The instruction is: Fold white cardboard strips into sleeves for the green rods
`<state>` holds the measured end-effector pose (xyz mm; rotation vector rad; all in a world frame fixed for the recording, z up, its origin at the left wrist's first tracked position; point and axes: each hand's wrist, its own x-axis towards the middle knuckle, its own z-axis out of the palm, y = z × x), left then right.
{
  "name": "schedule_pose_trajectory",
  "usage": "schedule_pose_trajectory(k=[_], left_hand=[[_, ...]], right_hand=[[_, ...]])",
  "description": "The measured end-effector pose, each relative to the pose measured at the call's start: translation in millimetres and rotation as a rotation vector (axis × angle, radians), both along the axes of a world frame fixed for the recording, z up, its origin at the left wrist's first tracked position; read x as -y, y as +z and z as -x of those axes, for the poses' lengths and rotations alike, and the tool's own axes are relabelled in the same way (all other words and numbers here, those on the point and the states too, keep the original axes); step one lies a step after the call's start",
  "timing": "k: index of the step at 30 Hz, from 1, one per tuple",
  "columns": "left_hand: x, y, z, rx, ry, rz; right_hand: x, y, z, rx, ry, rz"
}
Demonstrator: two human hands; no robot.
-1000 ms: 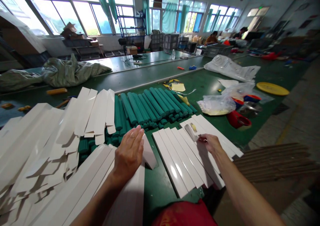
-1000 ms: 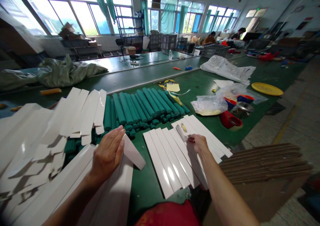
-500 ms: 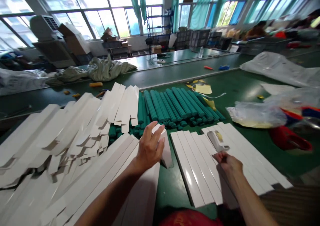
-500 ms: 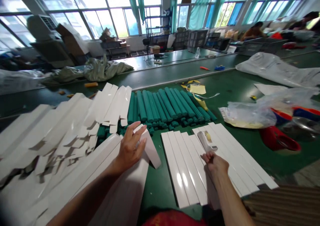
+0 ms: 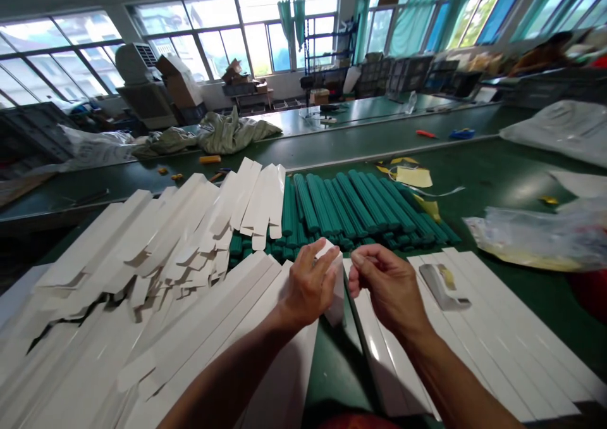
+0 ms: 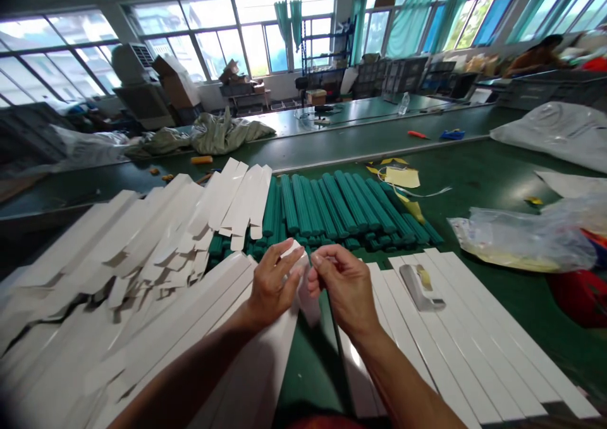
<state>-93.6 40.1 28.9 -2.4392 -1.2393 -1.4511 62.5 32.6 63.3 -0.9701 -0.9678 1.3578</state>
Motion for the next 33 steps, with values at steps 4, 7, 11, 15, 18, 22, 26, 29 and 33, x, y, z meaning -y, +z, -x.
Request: schedule_pose_trajectory(k=[4,7,11,15,18,22,26,29,33], left_hand=[[4,-2.9,-5,0.096,0.029,-0.017],[6,-5.5,-7,0.127,0.052,0.007],[11,-4.2,-9,0.121,0.095,0.037],[14,1.5,-7,0.092,0.092,0.036],[14,5.9,-1,0.031,0.051,0.104],[13,9.6,9,0.019,-0.070,0.187],[14,9.8,17,0.066,-0.085,0.227],[15,9.0,17,0.077,-0.051,0.225],[16,11.4,11,0.038,-0.091,0.239]], right_hand=[[-5,3.9,15,0.076,0.018,-0.051],[-8,0.6,18,0.153,0.015,-0.024],[-13,9.4,19,0.253,0.041,0.058],[-19,21.0,16,0.217,0.160,0.256],[-21,16.4,14,0.162,0.241,0.321],[-17,-14.0,16,0.238,0.118,0.226],[-10,-66.6,19,0.603,-0.072,-0.039],[-1,-116.5,19,0.953,-0.140,-0.318],[11,-168.3,12,1.258,-0.184,-0.629]])
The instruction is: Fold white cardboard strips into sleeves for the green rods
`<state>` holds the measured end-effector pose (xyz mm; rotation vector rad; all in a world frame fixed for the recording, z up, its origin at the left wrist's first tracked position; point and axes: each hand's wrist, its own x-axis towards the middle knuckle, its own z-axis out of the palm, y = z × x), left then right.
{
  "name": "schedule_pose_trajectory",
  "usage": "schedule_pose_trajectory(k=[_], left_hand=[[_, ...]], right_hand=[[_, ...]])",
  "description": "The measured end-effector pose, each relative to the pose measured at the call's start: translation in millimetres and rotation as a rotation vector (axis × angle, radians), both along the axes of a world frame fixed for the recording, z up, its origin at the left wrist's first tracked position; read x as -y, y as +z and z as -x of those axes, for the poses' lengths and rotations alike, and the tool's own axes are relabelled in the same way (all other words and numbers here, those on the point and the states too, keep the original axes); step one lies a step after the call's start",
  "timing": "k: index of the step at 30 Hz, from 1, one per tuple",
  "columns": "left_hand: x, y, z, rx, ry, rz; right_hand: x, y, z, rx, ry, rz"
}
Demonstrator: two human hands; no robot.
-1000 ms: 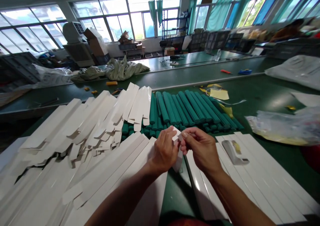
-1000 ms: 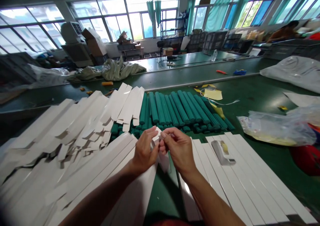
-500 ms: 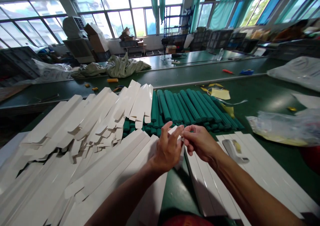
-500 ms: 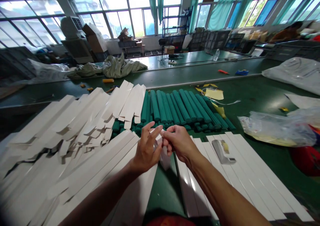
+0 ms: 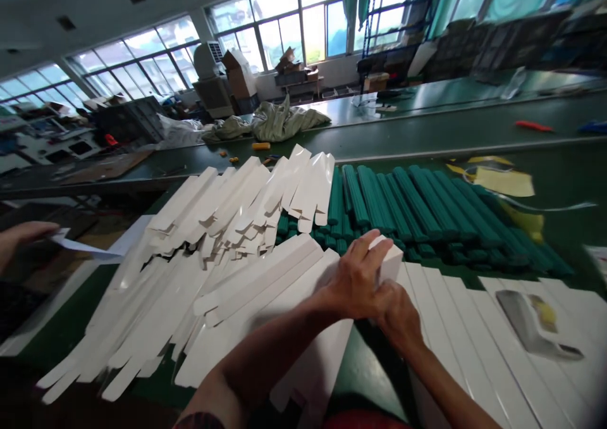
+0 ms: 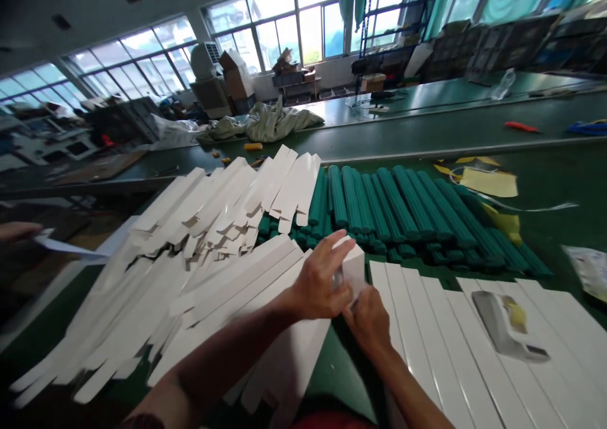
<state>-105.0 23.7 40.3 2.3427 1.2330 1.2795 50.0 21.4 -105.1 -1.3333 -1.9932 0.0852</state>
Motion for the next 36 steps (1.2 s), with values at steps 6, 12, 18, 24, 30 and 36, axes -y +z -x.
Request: schedule_pose_trajectory(k=[6,12,18,24,30,36], left_hand=[[22,-26.6,17,0.000,0.245,0.221],[97,-126.4,35,-0.402,0.380,0.555],[153,-210.1,29,-0.670,0.418,0.677],[172,-228.8,26,-0.738,0.358,0.655],[170,-195.7,20,-0.636,0.358,0.761],[177,-166.8,44,-0.393,0.268,0.712]], right_hand=[[9,2.1,-20,0.343,-0.103,0.346],[24,-13.2,-15,0.602,-0.094,0.613],[23,-31.8,-11,0.706,-0.081,0.589],[28,-27.9,-8,0.730,-0.086,0.450],[29,-43.6,28,0.664,0.480,-0.119],[7,-30.4,37,0.687,0.650,-0.079]])
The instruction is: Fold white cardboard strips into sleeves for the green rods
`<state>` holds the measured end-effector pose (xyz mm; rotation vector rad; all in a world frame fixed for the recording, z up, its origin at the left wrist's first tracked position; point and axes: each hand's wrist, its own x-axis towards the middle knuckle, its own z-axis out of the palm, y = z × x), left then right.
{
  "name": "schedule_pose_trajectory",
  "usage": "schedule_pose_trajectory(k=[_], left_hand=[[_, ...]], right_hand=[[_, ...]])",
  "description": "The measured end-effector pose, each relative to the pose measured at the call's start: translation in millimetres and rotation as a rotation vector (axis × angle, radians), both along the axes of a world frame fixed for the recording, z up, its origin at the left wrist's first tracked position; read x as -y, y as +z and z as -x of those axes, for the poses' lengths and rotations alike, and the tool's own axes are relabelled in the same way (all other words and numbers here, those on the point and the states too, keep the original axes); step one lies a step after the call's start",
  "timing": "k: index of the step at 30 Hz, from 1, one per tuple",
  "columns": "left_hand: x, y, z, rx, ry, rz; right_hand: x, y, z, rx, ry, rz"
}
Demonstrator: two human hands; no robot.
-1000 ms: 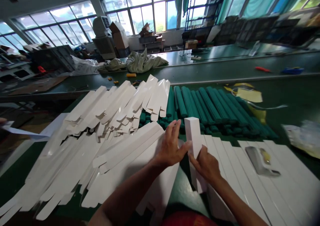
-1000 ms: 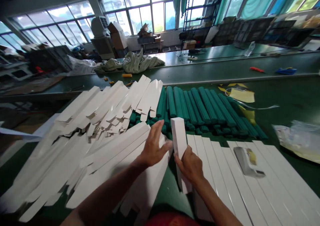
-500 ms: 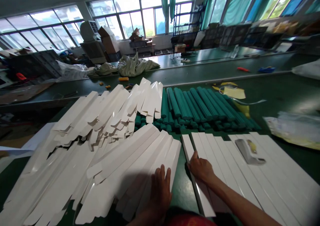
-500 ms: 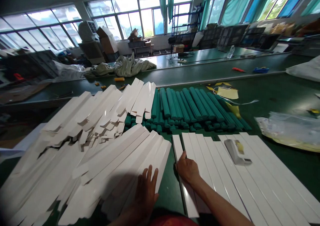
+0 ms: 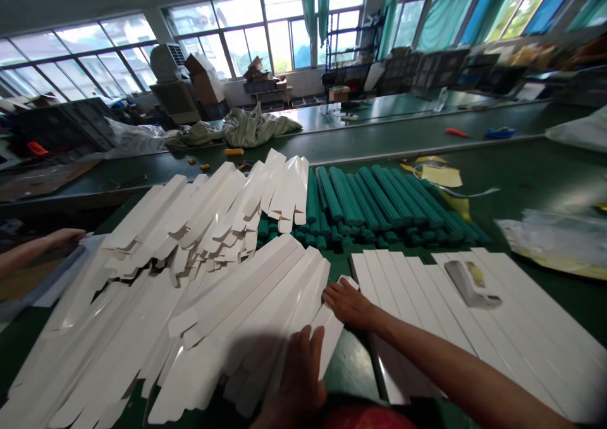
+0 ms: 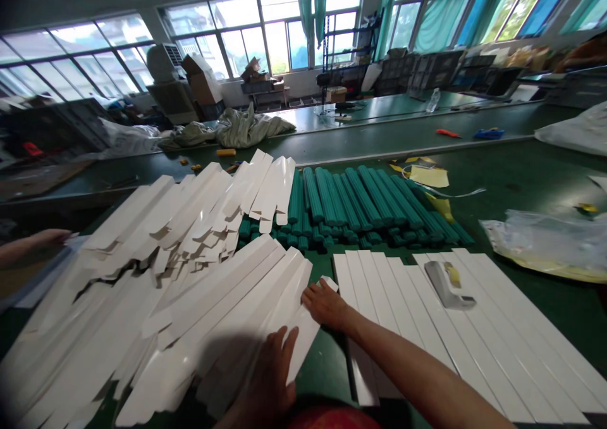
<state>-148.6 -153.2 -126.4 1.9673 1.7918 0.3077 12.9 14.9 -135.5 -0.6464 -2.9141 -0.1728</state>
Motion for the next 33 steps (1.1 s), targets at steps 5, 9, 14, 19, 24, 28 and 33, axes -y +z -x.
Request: schedule_pose_trajectory(k=[5,9,14,19,24,28,33], left_hand=[[11,73.6,65,0.384,0.434,-0.528],[-9,128.5,94,0.785,0.850,-1.140],[-80,157.5,37,1.142,0.614,-0.569],[-149,168.3,-12,1.254,0.740,-0.584],[-183,165.6,-24,1.014,0.876,-0.607],[-180,158.6,-29,0.923,0.738,-0.589],[-163,146.2,-30,0.942,0.608,-0.508]], right_hand=[[-43,63.7,-26,-0.171,-0.088,-0.023],[-60,81.2,-36,-0.435,-0.338,-0.159],[-8,42.6,-3,-0.547,-0.413,-0.245],[33,16.4,12,-0.578,-0.413,-0.282],[34,7.1,1,-0.619,-0.453,-0.295],[22,2.8,-18,-0.611,-0.321,-0.091],[-35,46.6,-30,-0.597,-0.484,-0.039]])
